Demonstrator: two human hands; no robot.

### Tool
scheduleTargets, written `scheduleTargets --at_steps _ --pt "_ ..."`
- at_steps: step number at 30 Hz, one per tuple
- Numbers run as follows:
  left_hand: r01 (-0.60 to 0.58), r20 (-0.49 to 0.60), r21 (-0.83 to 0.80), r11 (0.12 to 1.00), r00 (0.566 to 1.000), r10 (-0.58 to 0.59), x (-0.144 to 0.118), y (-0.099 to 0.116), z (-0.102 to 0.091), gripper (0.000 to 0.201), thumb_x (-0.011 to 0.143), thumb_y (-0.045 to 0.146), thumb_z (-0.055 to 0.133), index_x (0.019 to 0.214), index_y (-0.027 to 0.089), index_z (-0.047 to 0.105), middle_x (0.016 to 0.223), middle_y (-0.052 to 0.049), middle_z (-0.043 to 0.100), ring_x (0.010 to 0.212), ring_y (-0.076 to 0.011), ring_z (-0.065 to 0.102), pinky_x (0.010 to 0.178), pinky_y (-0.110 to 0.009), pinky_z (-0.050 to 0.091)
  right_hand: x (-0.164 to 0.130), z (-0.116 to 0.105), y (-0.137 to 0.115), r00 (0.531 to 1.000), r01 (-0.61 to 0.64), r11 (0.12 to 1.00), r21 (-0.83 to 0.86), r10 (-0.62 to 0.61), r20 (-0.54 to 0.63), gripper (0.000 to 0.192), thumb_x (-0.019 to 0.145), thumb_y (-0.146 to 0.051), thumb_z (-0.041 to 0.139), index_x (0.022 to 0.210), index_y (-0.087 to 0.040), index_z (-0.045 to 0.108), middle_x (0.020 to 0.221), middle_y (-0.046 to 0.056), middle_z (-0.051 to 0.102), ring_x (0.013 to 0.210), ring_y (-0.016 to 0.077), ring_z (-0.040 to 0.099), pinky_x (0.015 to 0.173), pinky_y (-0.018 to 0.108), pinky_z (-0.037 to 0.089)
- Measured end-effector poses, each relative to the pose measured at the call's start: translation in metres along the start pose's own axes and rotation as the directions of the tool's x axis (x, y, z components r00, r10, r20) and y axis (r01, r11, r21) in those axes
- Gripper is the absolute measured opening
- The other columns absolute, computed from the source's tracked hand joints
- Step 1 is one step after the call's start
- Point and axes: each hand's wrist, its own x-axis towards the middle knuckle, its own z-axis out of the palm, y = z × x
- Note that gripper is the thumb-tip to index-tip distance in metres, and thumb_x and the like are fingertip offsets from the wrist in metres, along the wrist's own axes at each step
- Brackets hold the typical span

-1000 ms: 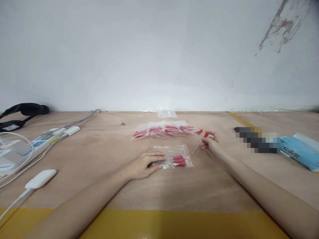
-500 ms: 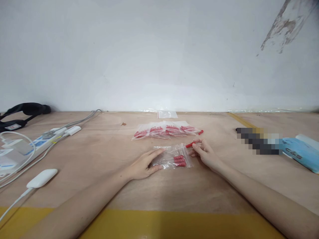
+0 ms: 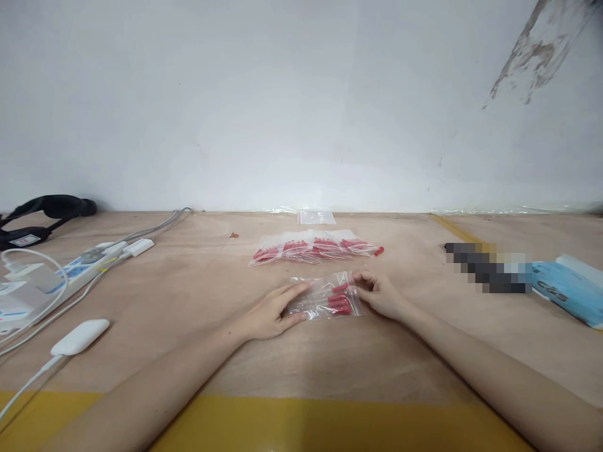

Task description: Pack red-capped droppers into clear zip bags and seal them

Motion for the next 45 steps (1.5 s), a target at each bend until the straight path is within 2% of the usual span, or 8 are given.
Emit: scheduleTargets --at_steps 5,11,16,19,23,31,38,45 --pt "0.006 0.002 0.006 1.000 1.000 -0.006 0.001 0.000 0.001 0.053 0.086 0.033 0.051 0.134 0.024 0.031 0.130 -0.008 0.044 0.118 -0.0226 0.043 0.099 -0.039 0.037 0.001 0.012 0.007 0.993 -0.119 0.989 0.085 0.120 -0.002 0.028 0.067 -0.045 0.063 0.072 -0.018 0.064 0.073 0.003 0.066 0.068 0.0190 0.060 0.064 0.033 0.048" --pt "0.002 0.021 0.016 1.000 1.000 -0.002 0.000 -0.002 0.000 0.047 0.086 0.033 0.050 0.130 0.022 0.039 0.130 -0.008 0.046 0.118 -0.0220 0.044 0.099 -0.038 0.037 0.004 -0.001 0.008 0.998 -0.064 0.995 -0.073 0.066 0.022 0.025 0.073 -0.041 0.055 0.078 -0.018 0.064 0.077 0.003 0.066 0.071 0.0168 0.058 0.066 0.029 0.046" --pt "0.008 0.033 0.019 1.000 0.999 -0.009 0.001 -0.005 0.002 0.042 0.087 0.034 0.048 0.127 0.022 0.044 0.127 -0.007 0.049 0.116 -0.0210 0.046 0.099 -0.038 0.038 0.023 -0.043 0.026 0.968 -0.059 0.833 -0.550 -0.087 -0.237 0.017 0.075 -0.022 0.048 0.085 -0.017 0.062 0.088 0.007 0.061 0.082 0.0183 0.055 0.077 0.031 0.043" --pt "-0.003 0.025 0.004 1.000 1.000 0.003 0.001 -0.005 0.002 0.042 0.086 0.035 0.049 0.126 0.022 0.045 0.126 -0.007 0.050 0.115 -0.0206 0.047 0.098 -0.037 0.038 0.037 -0.069 0.044 0.966 -0.069 0.711 -0.700 -0.126 -0.224 0.023 0.076 -0.018 0.047 0.093 -0.015 0.063 0.094 0.011 0.056 0.093 0.0211 0.052 0.085 0.032 0.039" --pt "-0.011 0.024 -0.004 1.000 1.000 0.011 0.001 -0.004 0.002 0.043 0.086 0.034 0.050 0.126 0.021 0.045 0.125 -0.007 0.050 0.114 -0.0201 0.048 0.098 -0.036 0.039 0.052 -0.091 0.064 0.986 -0.112 0.723 -0.682 -0.002 -0.164 0.028 0.074 -0.027 0.053 0.099 -0.017 0.061 0.099 0.011 0.052 0.092 0.0201 0.052 0.082 0.030 0.041" --pt "-0.011 0.027 0.006 1.000 1.000 0.011 0.001 -0.005 0.003 0.042 0.087 0.033 0.049 0.126 0.020 0.045 0.126 -0.008 0.050 0.115 -0.0189 0.047 0.098 -0.035 0.038 0.063 -0.115 0.070 0.999 -0.016 0.777 -0.629 0.040 0.024 0.022 0.072 -0.029 0.051 0.090 -0.019 0.060 0.084 0.004 0.058 0.068 0.0147 0.051 0.064 0.027 0.042" --pt "-0.019 0.025 -0.007 1.000 1.000 0.019 0.002 -0.006 0.003 0.042 0.086 0.032 0.050 0.126 0.020 0.045 0.125 -0.008 0.051 0.114 -0.0196 0.048 0.098 -0.036 0.039 0.039 -0.117 0.057 0.992 0.124 0.794 -0.595 -0.113 0.056 0.021 0.075 -0.036 0.050 0.079 -0.020 0.062 0.089 0.006 0.056 0.077 0.0165 0.053 0.067 0.028 0.043" --pt "-0.008 0.023 -0.005 1.000 1.000 0.008 0.002 -0.003 0.002 0.043 0.086 0.032 0.050 0.126 0.021 0.044 0.125 -0.008 0.051 0.114 -0.0206 0.048 0.098 -0.038 0.038 0.006 -0.116 0.031 0.993 0.113 0.850 -0.514 -0.086 0.077 0.024 0.082 -0.039 0.045 0.089 -0.021 0.059 0.087 0.004 0.062 0.070 0.0150 0.054 0.061 0.028 0.041"
